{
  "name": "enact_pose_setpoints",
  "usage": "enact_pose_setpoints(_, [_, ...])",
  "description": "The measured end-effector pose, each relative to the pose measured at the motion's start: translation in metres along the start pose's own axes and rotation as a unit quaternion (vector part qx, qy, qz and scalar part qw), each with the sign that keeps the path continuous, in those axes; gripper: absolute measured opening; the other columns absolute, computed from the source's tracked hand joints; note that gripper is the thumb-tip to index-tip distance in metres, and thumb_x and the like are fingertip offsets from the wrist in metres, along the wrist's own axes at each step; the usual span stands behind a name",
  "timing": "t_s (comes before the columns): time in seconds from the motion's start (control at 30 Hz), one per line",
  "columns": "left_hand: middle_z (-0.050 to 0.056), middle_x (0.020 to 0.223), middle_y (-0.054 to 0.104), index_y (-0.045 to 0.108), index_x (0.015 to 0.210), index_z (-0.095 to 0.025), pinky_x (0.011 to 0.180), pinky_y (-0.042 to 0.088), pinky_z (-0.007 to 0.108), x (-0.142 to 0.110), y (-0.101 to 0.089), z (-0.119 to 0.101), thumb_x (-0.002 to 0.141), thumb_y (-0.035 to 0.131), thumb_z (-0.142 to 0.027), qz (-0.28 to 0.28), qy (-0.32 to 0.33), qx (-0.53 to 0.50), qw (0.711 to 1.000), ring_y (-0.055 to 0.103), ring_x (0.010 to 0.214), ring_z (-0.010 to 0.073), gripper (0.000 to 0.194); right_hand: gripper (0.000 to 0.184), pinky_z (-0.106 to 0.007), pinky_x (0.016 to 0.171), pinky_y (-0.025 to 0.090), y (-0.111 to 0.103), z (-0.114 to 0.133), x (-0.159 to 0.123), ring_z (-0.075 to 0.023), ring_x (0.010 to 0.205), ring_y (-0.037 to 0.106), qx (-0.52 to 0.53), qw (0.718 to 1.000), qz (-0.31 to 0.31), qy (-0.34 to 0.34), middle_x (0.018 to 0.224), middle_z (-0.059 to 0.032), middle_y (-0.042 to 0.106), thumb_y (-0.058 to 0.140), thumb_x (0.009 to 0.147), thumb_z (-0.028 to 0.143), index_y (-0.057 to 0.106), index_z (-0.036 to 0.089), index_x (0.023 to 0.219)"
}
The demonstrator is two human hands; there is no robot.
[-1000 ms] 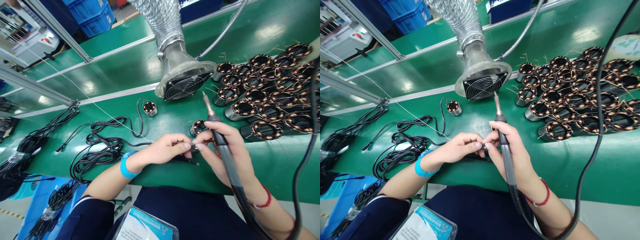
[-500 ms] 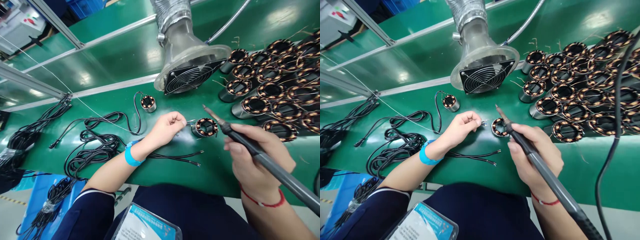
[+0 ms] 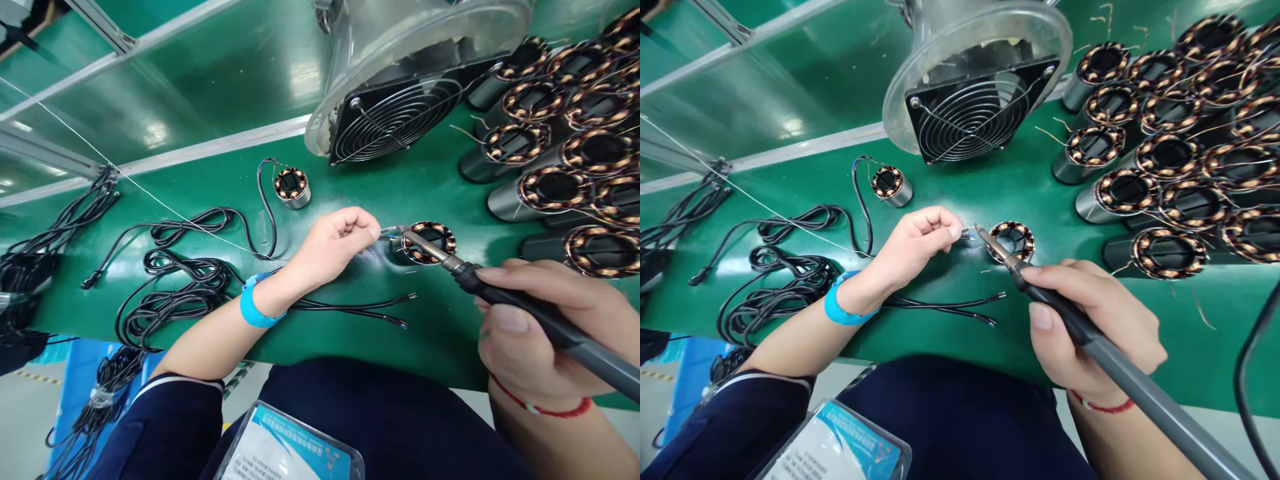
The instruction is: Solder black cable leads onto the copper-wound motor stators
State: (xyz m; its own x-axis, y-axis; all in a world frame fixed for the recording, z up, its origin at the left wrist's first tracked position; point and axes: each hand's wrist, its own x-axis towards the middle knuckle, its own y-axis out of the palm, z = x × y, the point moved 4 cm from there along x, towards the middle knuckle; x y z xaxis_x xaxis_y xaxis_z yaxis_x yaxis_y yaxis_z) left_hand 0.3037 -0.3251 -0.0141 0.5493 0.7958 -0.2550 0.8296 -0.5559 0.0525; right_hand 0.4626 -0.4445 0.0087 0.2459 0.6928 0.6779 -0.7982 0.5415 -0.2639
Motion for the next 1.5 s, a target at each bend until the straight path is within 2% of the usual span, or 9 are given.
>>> enact_pose_setpoints(0.27, [-0.004, 0.063, 0.050, 0.055, 0.070, -0.013, 0.056, 0.034, 0.020, -0.001, 0.001, -0.002, 0.080, 0.056, -0.014, 0.000, 0.008, 0.010, 1.000, 0.042, 0.057, 0.0043, 0.010, 0.028, -0.034, 0.058, 0.049, 0.001, 0.003, 0.005, -0.0170, 0.061, 0.056, -0.037, 0.999, 0.034, 0.021, 0.073, -0.0027, 0.064, 0.060, 0.084, 0.025, 0.069, 0.029, 0.110])
enact_pose_setpoints(0.47, [-0.004, 0.063, 0.050, 0.054, 0.070, -0.014, 0.056, 0.034, 0.020, -0.001, 0.001, -0.001, 0.081, 0.056, -0.014, 0.003, 0.013, 0.012, 1.000, 0.042, 0.057, 0.0044, 0.011, 0.030, -0.031, 0.056, 0.048, 0.001, 0.004, 0.005, -0.0141, 0.059, 0.054, -0.017, 0.999, 0.044, 0.011, 0.073, -0.0026, 0.062, 0.061, 0.083, 0.023, 0.069, 0.027, 0.111])
enact_pose_setpoints(0.6, [-0.004, 0.063, 0.049, 0.054, 0.071, -0.014, 0.055, 0.033, 0.020, 0.000, 0.001, 0.000, 0.081, 0.057, -0.015, 0.011, 0.023, 0.014, 1.000, 0.042, 0.057, 0.0049, 0.011, 0.018, -0.031, 0.057, 0.049, 0.001, 0.004, 0.003, -0.0139, 0.058, 0.053, -0.060, 0.996, 0.062, 0.031, 0.070, -0.0026, 0.061, 0.058, 0.088, 0.031, 0.068, 0.026, 0.101])
enact_pose_setpoints(0.67, [-0.004, 0.063, 0.050, 0.054, 0.071, -0.014, 0.055, 0.033, 0.020, 0.001, 0.000, 0.001, 0.081, 0.057, -0.015, 0.011, 0.029, 0.011, 0.999, 0.042, 0.056, 0.0051, 0.011, 0.017, -0.031, 0.057, 0.049, 0.002, 0.004, 0.003, -0.0142, 0.058, 0.053, -0.073, 0.994, 0.073, 0.035, 0.070, -0.0031, 0.062, 0.055, 0.090, 0.036, 0.067, 0.026, 0.098])
enact_pose_setpoints(0.9, [-0.004, 0.062, 0.050, 0.055, 0.071, -0.015, 0.055, 0.034, 0.020, 0.001, 0.000, 0.000, 0.081, 0.057, -0.015, 0.011, 0.028, 0.007, 1.000, 0.043, 0.056, 0.0053, 0.010, 0.028, -0.031, 0.052, 0.045, 0.005, 0.011, 0.009, -0.0137, 0.055, 0.049, -0.054, 0.994, 0.088, -0.047, 0.069, -0.0030, 0.058, 0.055, 0.089, 0.021, 0.065, 0.025, 0.115])
enact_pose_setpoints(1.07, [-0.004, 0.062, 0.050, 0.054, 0.070, -0.015, 0.055, 0.035, 0.020, 0.001, 0.000, 0.000, 0.081, 0.057, -0.014, 0.012, 0.027, 0.007, 1.000, 0.044, 0.056, 0.0050, 0.011, 0.019, -0.034, 0.051, 0.045, 0.003, 0.006, 0.006, -0.0149, 0.052, 0.048, -0.067, 0.994, 0.081, 0.012, 0.068, -0.0027, 0.059, 0.054, 0.091, 0.034, 0.066, 0.029, 0.104])
enact_pose_setpoints(1.23, [-0.004, 0.062, 0.051, 0.054, 0.070, -0.015, 0.056, 0.037, 0.020, 0.002, 0.000, 0.000, 0.081, 0.057, -0.014, 0.008, 0.023, 0.008, 1.000, 0.045, 0.057, 0.0048, 0.011, 0.035, -0.032, 0.049, 0.043, 0.000, 0.009, 0.009, -0.0155, 0.057, 0.051, -0.071, 0.993, 0.086, -0.031, 0.068, -0.0029, 0.058, 0.058, 0.089, 0.028, 0.062, 0.030, 0.124])
enact_pose_setpoints(1.37, [-0.004, 0.062, 0.051, 0.054, 0.070, -0.015, 0.057, 0.037, 0.020, 0.002, 0.000, 0.001, 0.081, 0.057, -0.013, 0.006, 0.020, 0.009, 1.000, 0.045, 0.057, 0.0048, 0.011, 0.046, -0.032, 0.051, 0.044, 0.003, 0.008, 0.013, -0.0165, 0.060, 0.054, -0.114, 0.991, 0.067, -0.021, 0.069, -0.0022, 0.058, 0.063, 0.086, 0.023, 0.058, 0.032, 0.130])
enact_pose_setpoints(1.5, [-0.004, 0.063, 0.052, 0.055, 0.071, -0.015, 0.057, 0.038, 0.021, 0.002, 0.000, 0.001, 0.080, 0.057, -0.013, 0.005, 0.027, -0.001, 1.000, 0.046, 0.057, 0.0053, 0.010, 0.055, -0.032, 0.058, 0.050, 0.009, 0.008, 0.010, -0.0169, 0.068, 0.061, -0.133, 0.988, 0.069, -0.046, 0.088, -0.0040, 0.068, 0.067, 0.083, 0.015, 0.054, 0.032, 0.134])
